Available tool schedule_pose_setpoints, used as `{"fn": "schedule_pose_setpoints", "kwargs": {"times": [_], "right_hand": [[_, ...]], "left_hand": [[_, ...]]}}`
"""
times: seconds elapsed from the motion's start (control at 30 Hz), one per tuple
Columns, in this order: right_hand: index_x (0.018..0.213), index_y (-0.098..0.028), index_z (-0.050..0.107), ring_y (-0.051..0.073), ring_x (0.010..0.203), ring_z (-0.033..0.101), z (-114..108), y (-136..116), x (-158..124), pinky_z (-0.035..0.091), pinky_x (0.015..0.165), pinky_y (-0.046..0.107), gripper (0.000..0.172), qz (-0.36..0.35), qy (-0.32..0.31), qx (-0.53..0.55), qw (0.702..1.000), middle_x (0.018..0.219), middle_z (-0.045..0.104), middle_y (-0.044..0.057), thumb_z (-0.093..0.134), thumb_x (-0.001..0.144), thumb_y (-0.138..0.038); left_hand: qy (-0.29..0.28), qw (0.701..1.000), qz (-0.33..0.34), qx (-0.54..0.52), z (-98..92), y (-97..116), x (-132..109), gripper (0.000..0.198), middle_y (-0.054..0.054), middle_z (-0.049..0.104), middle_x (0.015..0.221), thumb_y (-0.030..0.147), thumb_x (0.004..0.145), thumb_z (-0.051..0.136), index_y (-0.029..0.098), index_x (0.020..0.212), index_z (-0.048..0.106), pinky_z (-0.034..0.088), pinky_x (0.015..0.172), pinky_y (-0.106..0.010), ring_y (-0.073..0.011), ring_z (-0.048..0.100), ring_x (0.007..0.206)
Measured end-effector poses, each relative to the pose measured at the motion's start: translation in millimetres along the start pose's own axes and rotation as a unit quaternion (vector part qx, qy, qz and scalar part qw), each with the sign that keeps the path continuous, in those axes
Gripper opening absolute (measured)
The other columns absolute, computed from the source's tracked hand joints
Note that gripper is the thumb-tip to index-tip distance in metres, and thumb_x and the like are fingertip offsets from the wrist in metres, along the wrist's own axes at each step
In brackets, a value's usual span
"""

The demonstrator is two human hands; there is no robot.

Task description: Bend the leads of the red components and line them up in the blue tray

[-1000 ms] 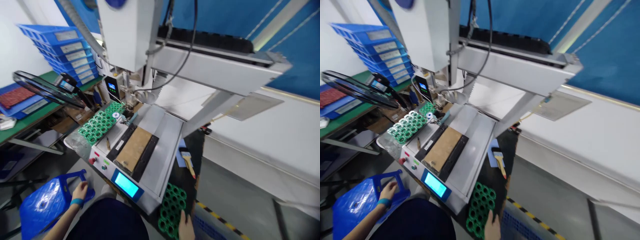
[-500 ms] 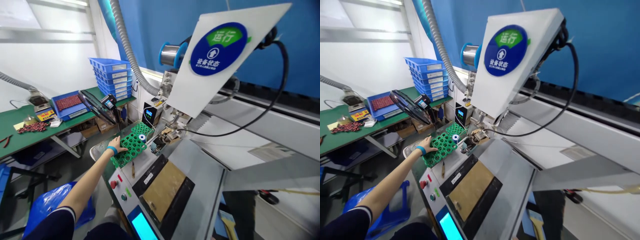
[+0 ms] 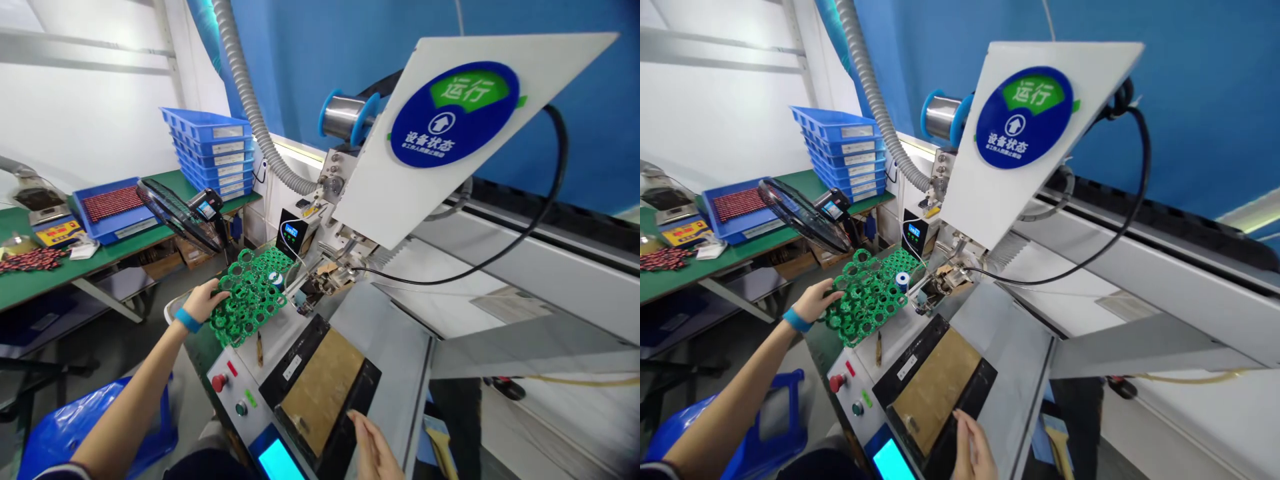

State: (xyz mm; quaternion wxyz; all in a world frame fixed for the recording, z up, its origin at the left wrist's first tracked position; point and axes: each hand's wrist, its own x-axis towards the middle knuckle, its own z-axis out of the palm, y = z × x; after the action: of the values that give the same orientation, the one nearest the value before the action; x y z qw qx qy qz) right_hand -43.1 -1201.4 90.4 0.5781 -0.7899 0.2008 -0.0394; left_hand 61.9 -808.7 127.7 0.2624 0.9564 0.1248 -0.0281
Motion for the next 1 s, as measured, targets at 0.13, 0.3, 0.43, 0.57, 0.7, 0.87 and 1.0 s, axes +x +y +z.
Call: {"fn": "schedule_pose_setpoints", "kwargs": {"times": [0.13, 0.3, 0.43, 0.57, 0.7, 0.87, 1.0], "right_hand": [[0.134, -0.023, 0.046, 0.028, 0.113, 0.062, 29.7, -29.4, 7.4, 0.051, 0.092, 0.041, 0.069, 0.022, -0.087, 0.13, 0.987, 0.128, 0.063, 0.011, 0.057, 0.079, -0.062], [0.147, -0.031, 0.029, 0.027, 0.106, 0.064, 31.5, -16.9, 44.2, 0.054, 0.078, 0.037, 0.08, 0.101, -0.018, 0.168, 0.981, 0.13, 0.06, 0.01, 0.063, 0.078, -0.055], [0.144, -0.023, 0.033, 0.023, 0.099, 0.064, 26.6, 11.2, 74.5, 0.053, 0.082, 0.039, 0.07, 0.119, 0.037, 0.171, 0.977, 0.111, 0.065, 0.008, 0.063, 0.084, -0.042], [0.132, -0.019, 0.048, 0.02, 0.092, 0.064, 38.4, 23.5, 93.3, 0.054, 0.08, 0.041, 0.043, 0.107, 0.039, 0.176, 0.978, 0.112, 0.062, 0.008, 0.059, 0.092, -0.031], [0.123, -0.017, 0.054, 0.019, 0.09, 0.064, 50.9, 26.8, 106.8, 0.055, 0.077, 0.039, 0.034, 0.103, 0.038, 0.167, 0.98, 0.111, 0.062, 0.007, 0.059, 0.092, -0.029], [0.121, -0.017, 0.055, 0.019, 0.09, 0.064, 51.7, 34.0, 115.8, 0.056, 0.076, 0.038, 0.032, 0.099, 0.044, 0.144, 0.984, 0.111, 0.062, 0.007, 0.059, 0.092, -0.029], [0.122, -0.017, 0.055, 0.019, 0.09, 0.065, 50.2, 41.4, 117.2, 0.056, 0.076, 0.038, 0.032, 0.089, 0.055, 0.116, 0.988, 0.112, 0.062, 0.007, 0.059, 0.092, -0.03]], "left_hand": [[-0.083, 0.988, 0.114, -0.067, 44.1, 57.1, -58.2, 0.026, 0.0, 0.062, 0.079, 0.036, 0.093, 0.055, 0.013, 0.084, 0.06, 0.053, 0.068, -0.03, -0.0129, 0.061, 0.072], [-0.149, 0.969, 0.169, -0.105, 122.9, 124.1, -110.9, 0.028, -0.005, 0.07, 0.098, 0.019, 0.095, 0.051, 0.013, 0.122, 0.053, 0.058, 0.076, -0.031, -0.0152, 0.069, 0.084], [-0.144, 0.97, 0.19, -0.055, 143.0, 135.0, -125.5, 0.063, -0.018, 0.038, 0.15, 0.022, 0.088, 0.059, 0.012, 0.144, 0.033, 0.034, 0.114, -0.05, -0.0304, 0.035, 0.14], [-0.178, 0.96, 0.216, 0.001, 155.4, 133.9, -128.8, 0.082, -0.019, 0.026, 0.155, 0.046, 0.081, 0.067, 0.01, 0.146, 0.032, 0.026, 0.117, -0.057, -0.0368, 0.021, 0.144], [-0.193, 0.951, 0.239, 0.038, 171.9, 134.4, -126.2, 0.092, -0.021, 0.021, 0.155, 0.066, 0.082, 0.052, 0.006, 0.147, 0.028, 0.025, 0.117, -0.055, -0.0372, 0.018, 0.144], [-0.195, 0.942, 0.268, 0.061, 178.6, 132.6, -122.7, 0.092, -0.021, 0.017, 0.155, 0.072, 0.086, 0.036, 0.004, 0.148, 0.023, 0.022, 0.119, -0.051, -0.0347, 0.015, 0.145], [-0.188, 0.938, 0.285, 0.067, 178.8, 131.2, -122.0, 0.089, -0.021, 0.015, 0.156, 0.068, 0.089, 0.034, 0.003, 0.149, 0.021, 0.02, 0.12, -0.048, -0.0333, 0.013, 0.146]]}}
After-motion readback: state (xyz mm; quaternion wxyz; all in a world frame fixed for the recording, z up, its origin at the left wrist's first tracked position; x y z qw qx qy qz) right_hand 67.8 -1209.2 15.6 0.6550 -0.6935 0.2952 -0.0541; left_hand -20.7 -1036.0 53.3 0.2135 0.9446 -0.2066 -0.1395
